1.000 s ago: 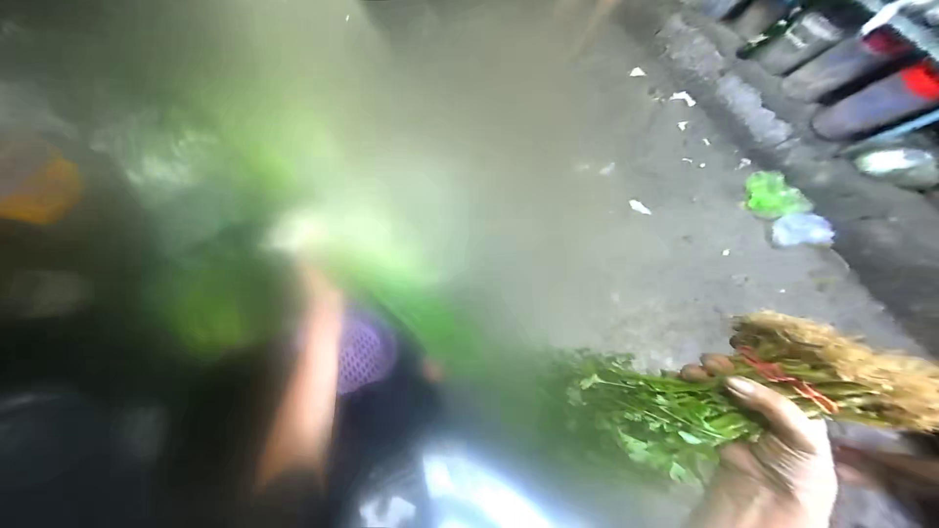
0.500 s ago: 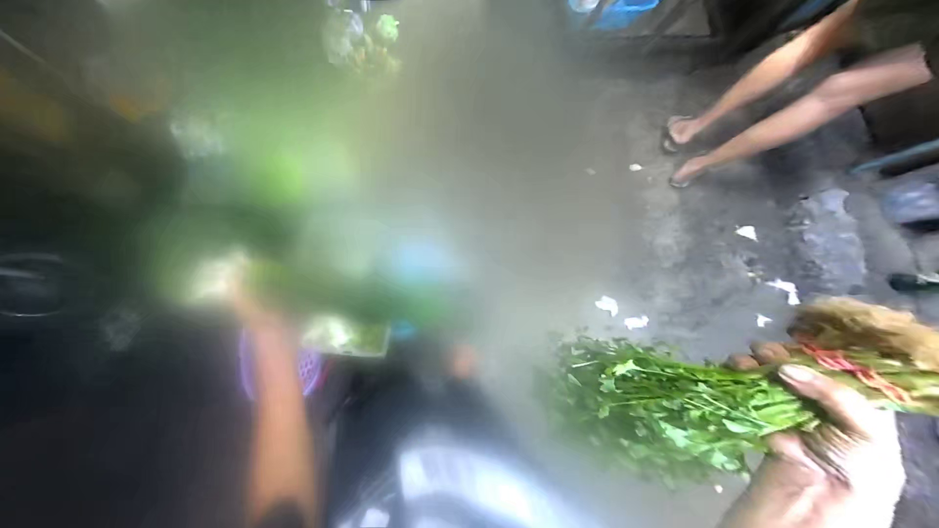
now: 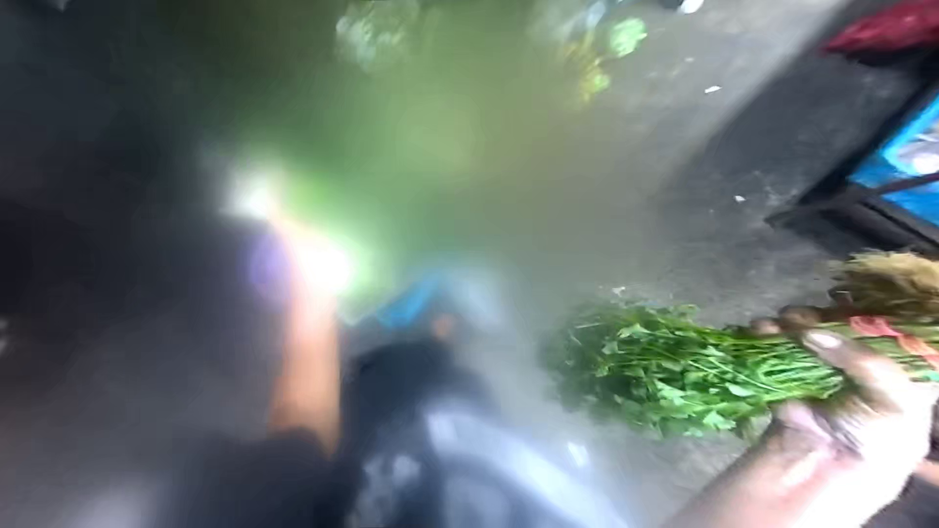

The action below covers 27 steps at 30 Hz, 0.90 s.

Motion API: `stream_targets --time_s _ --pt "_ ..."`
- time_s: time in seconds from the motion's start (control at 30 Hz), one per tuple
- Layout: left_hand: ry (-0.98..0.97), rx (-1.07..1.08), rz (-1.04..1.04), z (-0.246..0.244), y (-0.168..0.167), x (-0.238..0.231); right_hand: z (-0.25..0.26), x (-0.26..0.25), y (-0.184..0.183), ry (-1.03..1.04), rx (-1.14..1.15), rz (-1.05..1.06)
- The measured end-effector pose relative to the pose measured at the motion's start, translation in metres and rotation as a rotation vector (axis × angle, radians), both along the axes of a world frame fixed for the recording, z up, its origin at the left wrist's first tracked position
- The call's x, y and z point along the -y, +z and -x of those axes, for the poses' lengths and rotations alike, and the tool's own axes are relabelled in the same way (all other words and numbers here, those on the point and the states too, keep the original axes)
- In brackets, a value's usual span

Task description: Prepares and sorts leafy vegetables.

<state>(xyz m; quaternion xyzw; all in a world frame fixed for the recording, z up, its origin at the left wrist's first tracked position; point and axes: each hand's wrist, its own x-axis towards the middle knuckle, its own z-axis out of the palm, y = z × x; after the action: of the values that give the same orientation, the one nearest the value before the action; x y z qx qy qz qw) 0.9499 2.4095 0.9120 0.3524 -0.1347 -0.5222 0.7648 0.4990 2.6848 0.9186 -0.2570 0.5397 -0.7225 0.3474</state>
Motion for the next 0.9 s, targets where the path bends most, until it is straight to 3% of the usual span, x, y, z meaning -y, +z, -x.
stream_targets --time_s 0.13,0.2,0.27,0.4,0.5,0.53,0.57,0.7,0.8,0.9 --pt "0.138 0.101 -0.060 -0.033 0.032 -0.034 0.053 -0.006 -0.022 0.315 0.139 0.118" --pt "0.081 0.225 0.004 -0.091 0.032 -0.080 0.027 0.014 -0.021 0.204 0.230 0.100" --pt "0.015 0.418 0.019 -0.154 0.036 -0.130 0.014 0.040 -0.049 0.217 0.310 0.122" --pt "0.000 0.699 -0.329 -0.234 0.079 -0.242 -0.085 0.077 -0.087 0.298 0.488 0.037" --pt "0.314 0.718 -0.846 -0.248 0.104 -0.275 -0.205 0.107 -0.089 0.436 0.678 -0.050" --pt "0.188 0.689 -0.822 -0.286 0.097 -0.303 -0.246 0.116 -0.095 0.504 0.699 -0.098" --pt "-0.089 0.638 -0.669 -0.344 0.082 -0.339 -0.288 0.125 -0.103 0.571 0.706 -0.153" --pt "-0.264 0.441 -0.440 -0.460 0.016 -0.384 -0.468 0.151 -0.142 0.831 0.731 -0.392" --pt "-0.276 0.273 -0.422 -0.539 -0.042 -0.371 -0.602 0.164 -0.209 0.922 0.687 -0.519" --pt "-0.457 0.024 -0.605 -0.618 -0.130 -0.328 -0.716 0.185 -0.250 0.791 0.695 -0.790"
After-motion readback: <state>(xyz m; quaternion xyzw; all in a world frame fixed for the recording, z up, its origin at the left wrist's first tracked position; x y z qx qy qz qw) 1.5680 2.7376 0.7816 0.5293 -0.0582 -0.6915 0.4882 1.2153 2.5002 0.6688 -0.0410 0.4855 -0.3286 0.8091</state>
